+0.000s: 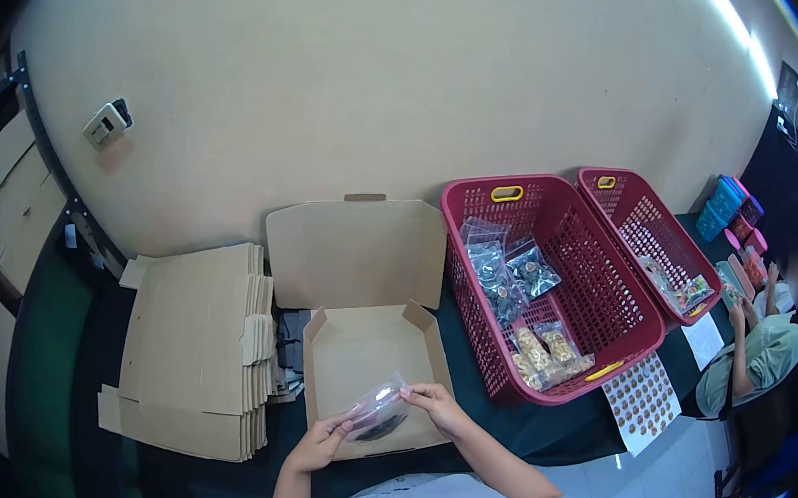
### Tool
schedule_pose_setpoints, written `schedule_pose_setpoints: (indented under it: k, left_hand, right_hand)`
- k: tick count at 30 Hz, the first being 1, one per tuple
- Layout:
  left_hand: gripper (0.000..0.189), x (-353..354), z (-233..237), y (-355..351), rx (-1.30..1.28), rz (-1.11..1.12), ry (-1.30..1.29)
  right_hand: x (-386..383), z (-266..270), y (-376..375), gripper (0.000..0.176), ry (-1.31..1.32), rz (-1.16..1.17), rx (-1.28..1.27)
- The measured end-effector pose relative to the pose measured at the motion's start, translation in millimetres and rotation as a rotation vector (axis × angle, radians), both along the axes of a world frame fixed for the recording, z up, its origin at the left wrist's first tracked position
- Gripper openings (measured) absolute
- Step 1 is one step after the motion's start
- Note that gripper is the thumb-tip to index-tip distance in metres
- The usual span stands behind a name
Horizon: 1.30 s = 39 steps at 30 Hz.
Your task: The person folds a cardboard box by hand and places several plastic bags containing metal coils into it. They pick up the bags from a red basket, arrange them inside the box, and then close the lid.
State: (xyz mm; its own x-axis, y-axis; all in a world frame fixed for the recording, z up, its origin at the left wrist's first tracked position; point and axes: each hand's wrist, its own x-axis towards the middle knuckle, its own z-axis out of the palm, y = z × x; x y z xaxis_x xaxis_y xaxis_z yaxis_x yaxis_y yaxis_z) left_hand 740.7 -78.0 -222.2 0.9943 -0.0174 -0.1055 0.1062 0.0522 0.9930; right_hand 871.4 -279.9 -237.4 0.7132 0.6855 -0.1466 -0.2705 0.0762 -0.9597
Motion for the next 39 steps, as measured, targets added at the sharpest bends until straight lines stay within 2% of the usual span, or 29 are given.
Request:
schedule_pose_setpoints:
  k: [2, 4, 5, 6, 8, 9, 10, 12, 13, 15, 16, 18, 19, 20, 22, 23, 24, 26, 28, 30, 32, 35, 36, 38, 39]
  left_hand:
    - [0.037, 2.3, 3.6, -0.4, -0.055, 0.031, -0.052]
    - [0.048, 6.0, 7.6, -1.3, -0.16, 0.115, -0.152]
    - [0.057, 8.9, 7.5, -2.7, -0.103, 0.274, -0.164]
    - [0.057, 10.8, 1.1, -1.5, -0.102, 0.27, -0.161]
    - [0.061, 15.8, -23.0, 3.1, 0.174, 0.357, -0.177]
    - [0.065, 18.5, -35.5, 0.7, 0.238, 0.255, -0.173]
    - [0.065, 19.5, -28.7, -10.9, 0.239, 0.249, -0.172]
    - [0.067, 20.4, -16.4, -43.9, 0.592, 0.233, -0.246]
    - [0.067, 23.9, -20.4, -56.3, 0.592, 0.23, -0.247]
    - [0.07, 33.1, -38.4, -71.6, 0.413, 0.498, -0.303]
    - [0.07, 37.0, -50.1, -70.9, 0.413, 0.494, -0.296]
    - [0.067, 41.9, -69.4, -68.0, 0.288, 0.647, -0.289]
    - [0.058, 38.5, -45.5, -67.3, 0.107, 0.581, -0.283]
    - [0.049, 40.3, -35.6, -67.4, -0.038, 0.618, -0.365]
    - [0.044, 46.5, -35.1, -57.7, -0.175, 0.644, -0.277]
    - [0.044, 39.6, -24.3, -56.2, -0.313, 0.61, -0.155]
    - [0.044, 38.0, -28.2, -55.0, -0.311, 0.621, -0.154]
    - [0.048, 37.5, -38.5, -52.3, -0.235, 0.601, -0.116]
    - [0.049, 35.8, -32.7, -53.9, -0.286, 0.562, -0.086]
    - [0.048, 34.6, -32.7, -55.4, -0.244, 0.504, -0.104]
    - [0.044, 35.5, -45.4, -48.4, -0.207, 0.487, -0.093]
    - [0.039, 34.0, -48.6, -45.9, -0.283, 0.481, -0.094]
    - [0.039, 34.1, -44.7, -47.8, -0.285, 0.481, -0.095]
    - [0.044, 34.0, -35.8, -51.5, -0.379, 0.449, -0.055]
    - [0.055, 31.6, -29.6, -51.5, -0.161, 0.368, -0.031]
  right_hand:
    - [-0.3, 6.0, -0.4, 0.025, 0.02, -0.009, 0.016]
    - [-0.2, 11.1, -1.0, 0.03, -0.075, -0.069, -0.01]
    - [0.7, 15.7, -0.9, 0.03, -0.074, -0.074, -0.01]
    - [1.5, 21.1, -0.9, 0.031, -0.048, -0.141, 0.032]
    - [-3.1, 23.7, 1.3, 0.033, -0.021, -0.212, 0.075]
    - [-7.1, 22.7, 5.5, 0.034, 0.014, -0.233, 0.114]
    - [-11.8, 21.9, 10.1, 0.034, 0.048, -0.254, 0.153]
    - [-26.5, 21.4, 21.8, 0.034, 0.074, -0.22, 0.24]
    - [-35.1, 15.8, 28.7, 0.033, 0.091, -0.225, 0.257]
    - [-45.3, 13.3, 38.1, 0.033, 0.113, -0.233, 0.274]
    - [-51.3, 18.2, 40.2, 0.032, 0.12, -0.186, 0.208]
    - [-58.3, 40.3, 36.5, 0.032, 0.045, -0.067, 0.13]
    - [-56.2, 41.6, 35.5, 0.033, 0.015, -0.074, 0.202]
    - [-53.5, 42.5, 35.2, 0.034, -0.018, -0.079, 0.275]
    - [-37.9, 42.9, 24.5, 0.034, -0.26, -0.166, 0.171]
    - [-28.3, 42.0, 17.5, 0.034, -0.422, -0.232, 0.005]
    - [-19.0, 36.0, 15.1, 0.033, -0.585, -0.297, -0.161]
    - [-15.9, 6.8, 20.9, 0.033, -0.532, -0.354, -0.181]
    - [-12.9, -17.1, 20.9, 0.032, -0.485, -0.419, -0.204]
    - [-7.9, -23.4, 16.3, 0.03, 0.034, -0.033, 0.047]
    - [-8.8, -17.9, 15.7, 0.026, 0.036, -0.042, 0.062]
    - [-8.3, -11.5, 14.1, 0.022, 0.31, -0.067, 0.05]
    - [-10.5, -7.8, 14.8, 0.022, 0.308, -0.067, 0.048]
    - [-13.0, -4.8, 18.0, 0.023, 0.012, -0.095, 0.026]
    - [-12.6, -5.4, 17.4, 0.023, 0.008, -0.094, 0.027]
